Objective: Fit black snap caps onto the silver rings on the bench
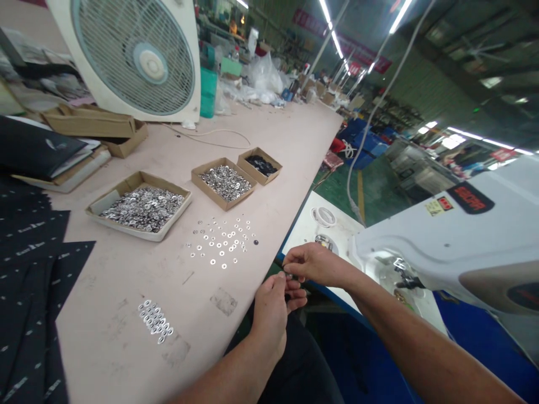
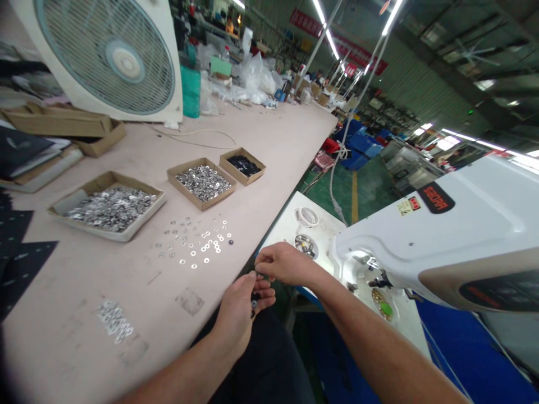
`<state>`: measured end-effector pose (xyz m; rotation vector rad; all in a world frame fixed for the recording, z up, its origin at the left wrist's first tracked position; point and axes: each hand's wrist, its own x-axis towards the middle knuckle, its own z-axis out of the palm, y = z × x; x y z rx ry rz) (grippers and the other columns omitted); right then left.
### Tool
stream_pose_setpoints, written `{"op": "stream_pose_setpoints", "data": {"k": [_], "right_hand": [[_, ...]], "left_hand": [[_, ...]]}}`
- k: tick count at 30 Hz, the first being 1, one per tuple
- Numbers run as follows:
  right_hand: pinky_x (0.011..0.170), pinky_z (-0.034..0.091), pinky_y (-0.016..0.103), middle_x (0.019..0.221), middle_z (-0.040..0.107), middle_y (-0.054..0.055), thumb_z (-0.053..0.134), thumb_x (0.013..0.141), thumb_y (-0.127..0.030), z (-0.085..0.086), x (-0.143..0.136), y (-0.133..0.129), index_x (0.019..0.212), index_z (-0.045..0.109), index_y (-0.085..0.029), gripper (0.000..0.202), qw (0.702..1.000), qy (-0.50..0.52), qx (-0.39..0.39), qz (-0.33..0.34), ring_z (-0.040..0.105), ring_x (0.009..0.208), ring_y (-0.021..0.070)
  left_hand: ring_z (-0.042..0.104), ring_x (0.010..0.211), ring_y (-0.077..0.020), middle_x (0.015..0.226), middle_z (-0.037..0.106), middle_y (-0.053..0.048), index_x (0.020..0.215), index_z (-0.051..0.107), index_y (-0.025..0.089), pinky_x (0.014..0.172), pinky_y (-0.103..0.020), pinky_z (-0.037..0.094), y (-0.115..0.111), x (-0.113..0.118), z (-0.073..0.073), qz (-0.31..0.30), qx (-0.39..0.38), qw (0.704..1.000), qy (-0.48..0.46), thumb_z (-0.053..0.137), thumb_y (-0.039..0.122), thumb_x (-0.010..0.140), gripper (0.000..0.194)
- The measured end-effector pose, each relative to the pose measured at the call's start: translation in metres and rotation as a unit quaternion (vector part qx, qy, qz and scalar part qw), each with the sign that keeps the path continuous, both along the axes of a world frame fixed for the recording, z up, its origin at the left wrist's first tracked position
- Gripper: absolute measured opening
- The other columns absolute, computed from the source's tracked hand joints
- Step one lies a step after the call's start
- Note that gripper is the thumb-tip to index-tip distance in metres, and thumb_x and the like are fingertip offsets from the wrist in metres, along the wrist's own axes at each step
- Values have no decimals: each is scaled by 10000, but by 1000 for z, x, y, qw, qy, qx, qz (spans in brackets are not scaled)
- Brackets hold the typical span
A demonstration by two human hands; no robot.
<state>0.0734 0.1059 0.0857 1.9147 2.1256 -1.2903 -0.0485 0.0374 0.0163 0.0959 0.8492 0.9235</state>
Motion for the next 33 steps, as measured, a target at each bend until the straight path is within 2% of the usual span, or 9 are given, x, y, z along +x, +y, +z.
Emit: {"op": "stream_pose_setpoints", "data": {"k": [3,6,11,15,18,21,26,30,33], "right_hand": [[536,436,204,650,645,-15,564,858,-303,-3,-2,5,862,693,-178,180,999,26,22,-20,594,579,124],[520,432,204,581,604,-26,562,874,-318,-8,-10,16,921,692,-169,203,997,36,52,-52,566,532,118],[526,426,200,527,592,-19,606,846,-265,-26,-27,44,879,726,-158,164,992,40,103,-66,556,503,108],[492,442,201,562,622,3,665,813,-289,-43,-31,66,875,723,-138,174,986,93,88,-109,557,500,113],[459,434,193,556,615,4,679,811,-306,-47,-32,76,896,709,-121,206,980,133,58,-135,542,483,109],[472,436,188,539,592,-9,644,844,-312,-43,-34,79,925,713,-120,220,987,122,35,-97,521,480,100],[489,424,189,546,580,-19,601,878,-322,-42,-38,78,926,719,-142,220,996,66,52,-25,526,496,101],[478,428,179,601,620,-6,627,857,-308,-47,-39,79,875,719,-146,187,996,57,66,-29,559,506,97],[458,447,177,591,644,9,657,834,-269,-46,-42,81,844,720,-137,146,995,56,48,-62,578,490,105]], "left_hand": [[638,643,-160,795,634,-93,954,600,70,585,-262,574,-1,0,0,2,-19,1000,-9,486,273,978,235],[639,639,-158,799,634,-93,962,596,69,577,-257,571,-3,1,-2,-14,-21,999,-22,495,286,976,240],[632,622,-155,787,626,-90,946,586,67,546,-242,557,-6,3,-2,-45,-18,998,-30,489,299,980,253],[623,619,-145,779,617,-77,948,584,74,544,-232,554,-7,3,0,-52,-19,998,-37,487,295,981,244],[620,619,-143,779,616,-76,944,584,74,541,-228,550,-9,3,0,-60,-21,997,-41,472,291,986,248],[620,616,-144,778,616,-77,943,584,75,542,-232,551,-10,4,0,-71,-25,996,-40,465,297,988,256],[621,616,-144,782,618,-81,939,591,73,537,-226,544,-11,5,1,-82,-24,995,-43,462,302,987,267],[622,624,-148,798,619,-86,941,592,72,557,-241,551,-10,5,1,-84,-18,995,-46,465,307,982,270],[625,624,-155,799,621,-93,938,594,73,555,-243,544,-11,5,0,-87,-16,995,-42,471,317,975,276]]}}
